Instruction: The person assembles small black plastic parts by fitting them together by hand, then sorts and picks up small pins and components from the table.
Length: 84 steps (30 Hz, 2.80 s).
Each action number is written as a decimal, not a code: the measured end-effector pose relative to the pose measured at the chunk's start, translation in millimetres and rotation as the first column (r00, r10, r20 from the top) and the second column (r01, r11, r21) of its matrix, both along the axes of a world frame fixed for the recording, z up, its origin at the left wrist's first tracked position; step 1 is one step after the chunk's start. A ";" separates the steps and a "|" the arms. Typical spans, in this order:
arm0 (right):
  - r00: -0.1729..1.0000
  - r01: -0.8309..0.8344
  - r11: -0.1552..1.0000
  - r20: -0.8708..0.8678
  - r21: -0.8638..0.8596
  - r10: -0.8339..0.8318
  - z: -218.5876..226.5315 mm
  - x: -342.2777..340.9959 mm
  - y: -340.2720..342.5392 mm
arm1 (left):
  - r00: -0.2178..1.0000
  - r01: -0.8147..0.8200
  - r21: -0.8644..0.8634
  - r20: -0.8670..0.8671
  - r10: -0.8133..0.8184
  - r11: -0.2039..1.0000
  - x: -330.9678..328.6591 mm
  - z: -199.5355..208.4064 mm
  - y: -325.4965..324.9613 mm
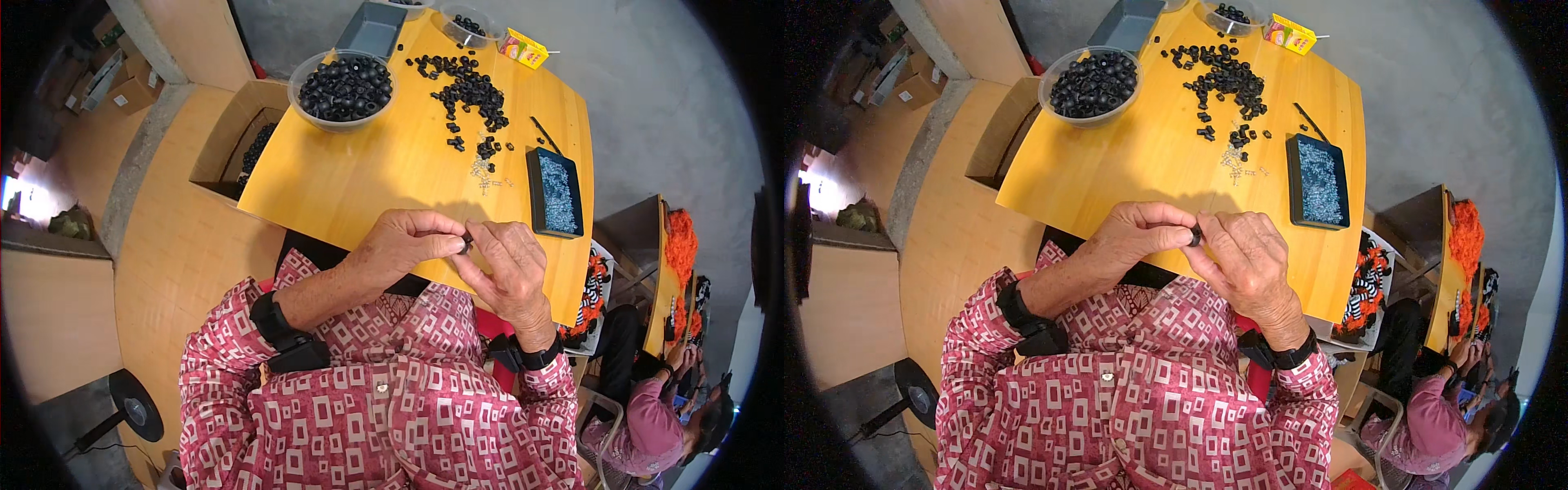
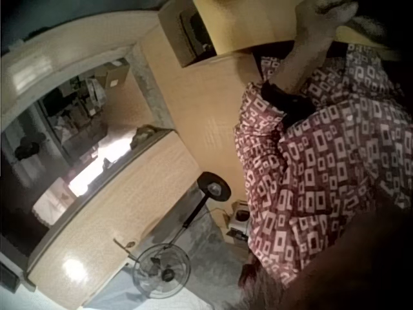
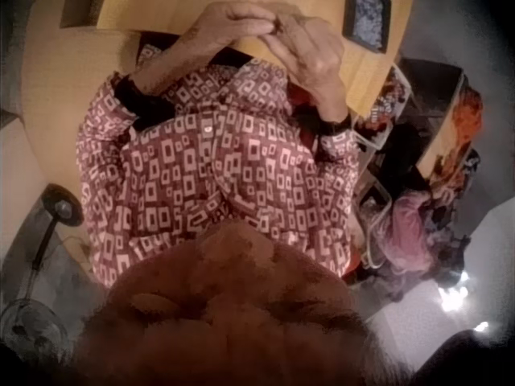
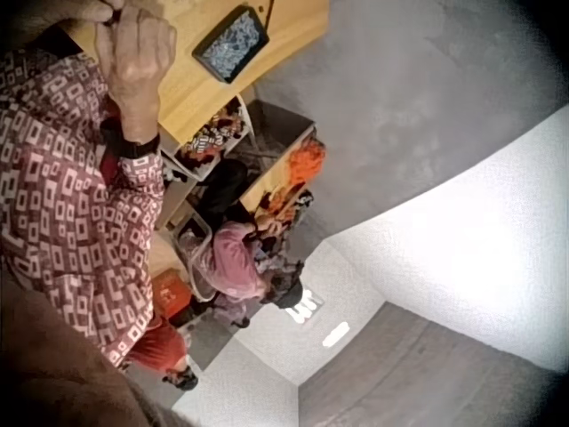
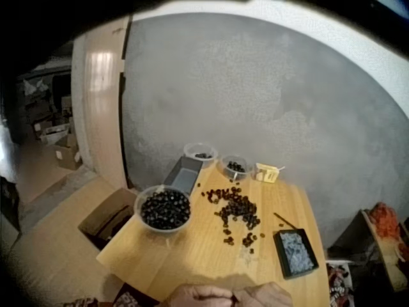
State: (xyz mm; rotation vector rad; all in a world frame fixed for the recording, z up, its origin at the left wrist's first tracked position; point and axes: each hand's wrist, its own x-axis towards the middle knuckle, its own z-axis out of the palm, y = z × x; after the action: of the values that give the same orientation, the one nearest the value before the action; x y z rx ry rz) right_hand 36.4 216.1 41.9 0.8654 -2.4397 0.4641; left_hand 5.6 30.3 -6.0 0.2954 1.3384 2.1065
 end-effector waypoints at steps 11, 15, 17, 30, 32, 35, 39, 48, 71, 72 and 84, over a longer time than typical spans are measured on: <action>0.998 0.022 0.999 -0.053 0.047 -0.020 -1.0 2.6 0.5 | 0.998 0.060 -0.029 -0.021 -0.060 0.998 0.3 -3.3 -1.5; 0.997 0.034 0.995 -0.065 0.093 -0.028 -2.0 3.7 1.1 | 1.000 -0.005 -0.035 -0.023 0.004 0.999 3.9 -3.1 1.6; 0.998 0.027 0.995 -0.066 0.096 -0.021 -1.9 3.3 0.0 | 1.000 -0.013 -0.035 -0.027 0.012 0.999 5.3 -6.8 2.6; 0.998 -0.035 0.991 -0.041 0.131 0.041 -3.7 0.5 2.5 | 0.998 0.036 -0.096 -0.043 -0.041 0.995 3.2 -6.1 1.0; 0.998 -0.035 0.991 -0.044 0.125 0.041 -3.6 1.1 2.9 | 0.998 0.052 -0.099 -0.036 -0.056 0.994 2.7 -3.2 0.2; 0.998 -0.038 0.994 -0.049 0.100 0.043 -3.7 0.7 3.2 | 0.997 0.069 -0.096 -0.040 -0.073 0.993 1.9 -2.9 -0.1; 0.999 -0.003 1.000 -0.050 0.021 0.004 0.3 0.9 -0.3 | 0.991 0.092 0.036 0.089 -0.095 0.995 -1.6 -11.8 0.0; 0.997 0.026 0.999 -0.068 -0.018 -0.027 3.5 -0.3 -0.2 | 1.000 -0.019 -0.002 0.005 0.019 1.000 -2.4 -2.5 2.3; 0.997 -0.055 0.996 -0.052 0.065 0.059 -4.9 -6.0 3.3 | 0.996 -0.068 -0.062 -0.064 0.064 0.996 4.8 -2.4 6.5; 0.997 -0.064 0.995 -0.049 0.073 0.068 -5.2 -6.1 3.4 | 0.995 -0.084 -0.068 -0.064 0.080 0.994 5.6 -3.9 6.8; 0.996 0.054 0.996 0.066 0.066 -0.058 -9.7 -0.9 -3.0 | 0.994 -0.033 -0.203 -0.111 0.011 0.979 -4.9 1.1 2.1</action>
State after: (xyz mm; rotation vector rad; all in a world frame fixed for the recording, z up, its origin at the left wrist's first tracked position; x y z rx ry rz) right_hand 35.5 213.2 32.2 0.8176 -2.5462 0.4026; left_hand 0.7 32.4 -4.9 0.3136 1.6158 1.9738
